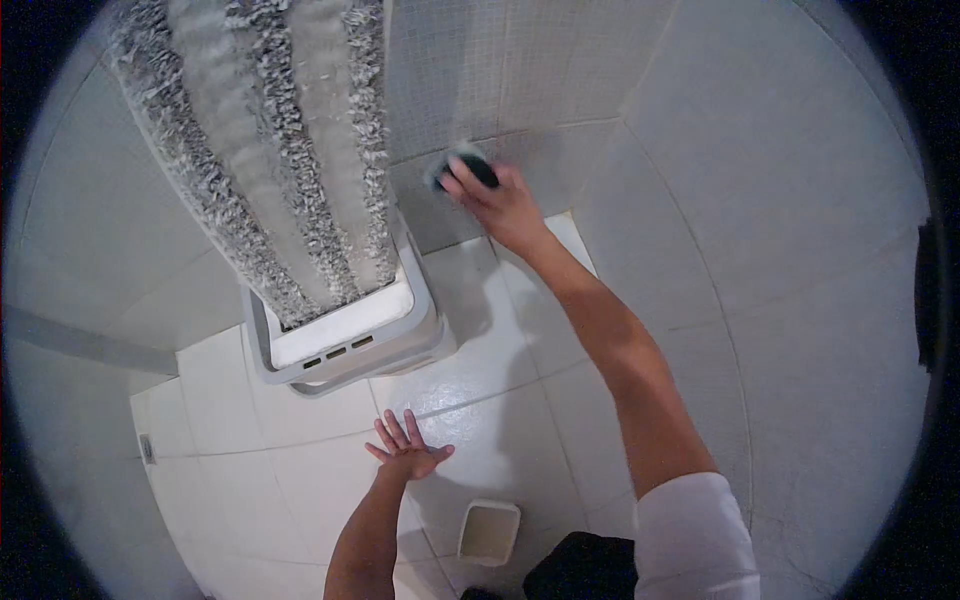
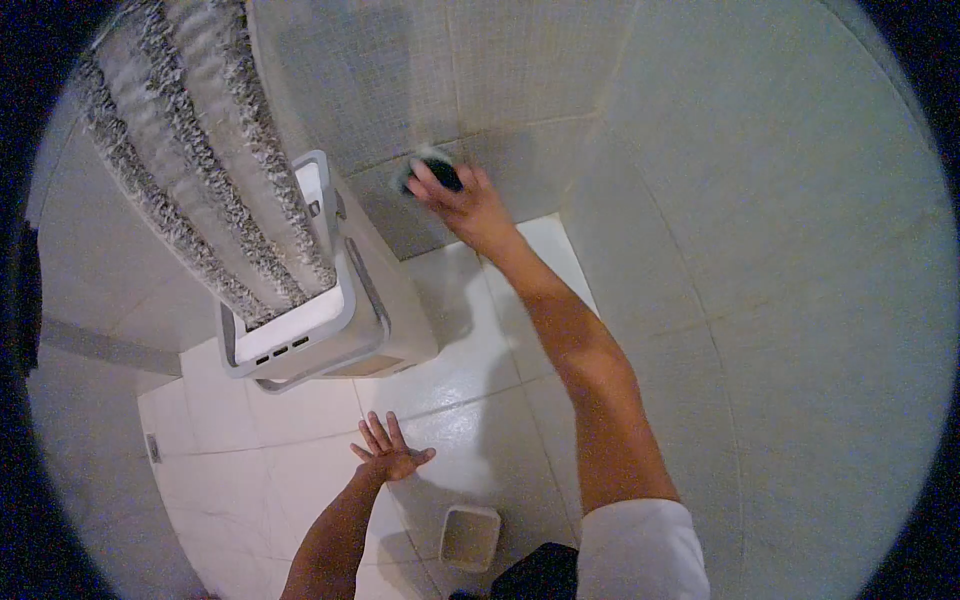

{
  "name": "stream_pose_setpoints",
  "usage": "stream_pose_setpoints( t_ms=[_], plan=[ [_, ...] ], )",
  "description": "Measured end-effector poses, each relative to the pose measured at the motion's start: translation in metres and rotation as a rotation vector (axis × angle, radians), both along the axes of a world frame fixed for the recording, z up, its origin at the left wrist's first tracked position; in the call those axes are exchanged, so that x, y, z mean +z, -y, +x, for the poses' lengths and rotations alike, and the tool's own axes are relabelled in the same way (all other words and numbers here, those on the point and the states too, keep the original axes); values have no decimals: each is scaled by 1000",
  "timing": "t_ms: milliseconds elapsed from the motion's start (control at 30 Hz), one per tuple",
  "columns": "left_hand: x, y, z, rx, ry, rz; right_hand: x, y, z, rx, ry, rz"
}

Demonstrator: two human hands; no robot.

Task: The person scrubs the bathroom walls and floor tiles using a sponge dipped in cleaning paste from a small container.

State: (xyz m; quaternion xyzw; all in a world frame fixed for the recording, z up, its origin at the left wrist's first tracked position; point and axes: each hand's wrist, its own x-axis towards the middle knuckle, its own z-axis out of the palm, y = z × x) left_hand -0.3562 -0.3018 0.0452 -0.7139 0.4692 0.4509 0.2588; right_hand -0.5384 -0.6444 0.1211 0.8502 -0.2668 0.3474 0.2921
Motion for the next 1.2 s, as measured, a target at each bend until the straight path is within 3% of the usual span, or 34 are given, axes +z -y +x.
stream_pose_setpoints(
  t_ms=[33,67,133,167,200,267,300,433,467,533,567,600,633,667,733,767,867,900,967,1000,1033,1067,1100,1200],
  plan=[
    [1,-1,1,4,-19,-8,-20,-3,-30,-14,-201,115],
    [1,-2,0,2,-21,-6,-32,2,-57,-100,-63,504],
    [0,-3,0,3,-11,-38,-22,-9,-83,-334,127,583],
    [0,-4,1,2,-1,-30,-3,-23,-86,-474,166,271],
    [0,-2,0,5,-3,-21,0,-20,-74,-476,172,277],
    [-2,-1,-2,6,2,-2,0,-8,-29,-493,1025,187],
    [-2,-2,-2,4,2,0,-7,-13,-13,-500,1034,199],
    [-9,-7,-1,-15,28,-42,-46,-42,30,-154,280,282],
    [-8,-5,-1,-22,21,-44,-94,-35,9,-271,157,496],
    [-4,-2,-1,-23,23,6,-124,-40,-59,-449,-53,678],
    [-3,0,-1,-20,24,4,-105,-50,-73,-659,124,800],
    [-3,1,-2,-21,26,3,-104,-51,-84,-638,443,592],
    [-4,-1,-2,-24,31,12,-103,-34,-87,-467,1019,740],
    [-5,-4,-3,-27,37,25,-95,-22,-82,-474,1023,752],
    [-6,-3,-3,-21,41,-3,-70,-5,-53,-146,1809,801],
    [-6,-2,-4,-31,54,4,-75,-2,-20,-190,1664,704],
    [-6,-2,-6,-31,64,38,-131,-24,44,-363,1243,773],
    [-9,-4,-5,-26,58,38,-128,-42,38,-370,1250,773],
    [-12,4,-4,-22,62,20,-102,-63,16,-365,1185,1089],
    [-11,5,-4,-20,44,32,-96,-55,5,-108,1624,1063],
    [-10,2,-2,-17,26,55,-64,-50,-13,-59,1680,901],
    [-9,1,0,-11,35,66,-50,-38,-29,-222,1552,741],
    [-7,4,-1,-17,34,66,-53,-33,-20,-228,1555,750],
    [-9,2,-3,-34,37,70,-67,-22,17,-395,1068,390]
  ],
)
